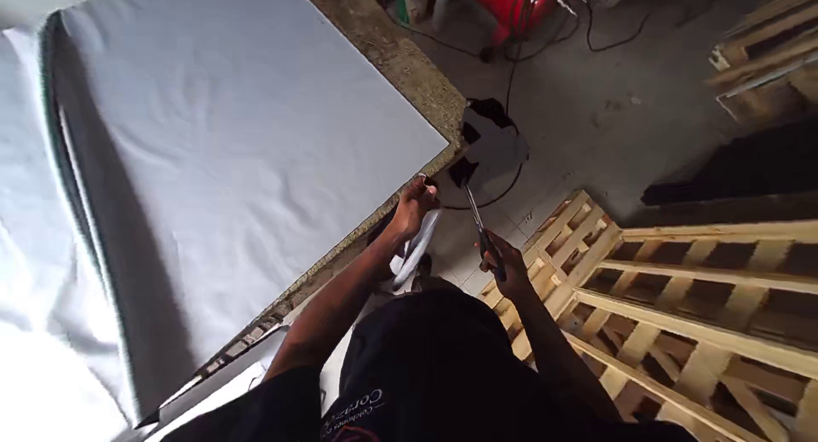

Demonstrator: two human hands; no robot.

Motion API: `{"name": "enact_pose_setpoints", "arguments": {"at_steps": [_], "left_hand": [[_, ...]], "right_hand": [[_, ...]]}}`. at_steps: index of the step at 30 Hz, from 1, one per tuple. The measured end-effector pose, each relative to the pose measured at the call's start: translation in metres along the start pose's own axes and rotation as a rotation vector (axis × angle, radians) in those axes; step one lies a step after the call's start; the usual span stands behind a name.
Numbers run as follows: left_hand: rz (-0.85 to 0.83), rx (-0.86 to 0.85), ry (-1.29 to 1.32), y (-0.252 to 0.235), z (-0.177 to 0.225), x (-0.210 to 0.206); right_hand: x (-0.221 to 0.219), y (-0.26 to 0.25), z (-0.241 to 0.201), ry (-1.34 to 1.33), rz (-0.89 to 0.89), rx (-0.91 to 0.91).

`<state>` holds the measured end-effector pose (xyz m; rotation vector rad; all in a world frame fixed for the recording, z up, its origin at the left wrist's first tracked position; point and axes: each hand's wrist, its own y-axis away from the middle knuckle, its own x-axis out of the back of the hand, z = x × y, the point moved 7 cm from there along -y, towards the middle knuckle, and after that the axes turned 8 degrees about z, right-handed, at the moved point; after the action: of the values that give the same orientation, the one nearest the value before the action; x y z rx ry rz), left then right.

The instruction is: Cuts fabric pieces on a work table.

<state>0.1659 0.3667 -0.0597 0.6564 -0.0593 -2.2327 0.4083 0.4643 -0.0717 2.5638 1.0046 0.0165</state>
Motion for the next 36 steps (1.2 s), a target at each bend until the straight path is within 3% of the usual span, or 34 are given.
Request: {"name": "enact_pose_setpoints", "arguments": {"at_steps": [3,7,14,19,23,27,30,33,36], "left_hand": [[-0.041,-0.036,0.035,-0.066,0.027,-0.087],[-0.016,-0.122,0.174,-0.164,0.064,-0.185],[-0.091,-0.176,0.198,-0.302,0.069,-0.337],[-0.151,-0.126,0.189,-0.392,0.04,-0.426],[-0.194,-0.092,0.146,-0.452,0.005,-0.472],[-0.174,-0.078,0.005,-0.5,-0.046,-0.478],[-0.139,-0.063,-0.426,-0.504,-0.107,-0.431],[-0.282,0.083,-1.015,-0.438,-0.187,-0.355],[-0.643,0.244,-1.36,-0.323,-0.251,-0.263]], "right_hand": [[0.093,0.022,0.018,-0.034,0.22,-0.066],[0.163,0.042,0.031,-0.101,0.392,-0.091],[0.205,0.038,0.048,-0.272,0.659,-0.09],[0.226,0.009,0.047,-0.259,0.753,-0.154],[0.253,-0.016,0.025,-0.251,0.926,-0.228],[0.281,-0.038,0.001,-0.242,1.016,-0.193],[0.291,-0.048,-0.003,-0.322,1.029,-0.168],[0.294,-0.059,0.002,-0.337,0.985,-0.189],[0.297,-0.073,0.003,-0.282,0.842,-0.175]]}}
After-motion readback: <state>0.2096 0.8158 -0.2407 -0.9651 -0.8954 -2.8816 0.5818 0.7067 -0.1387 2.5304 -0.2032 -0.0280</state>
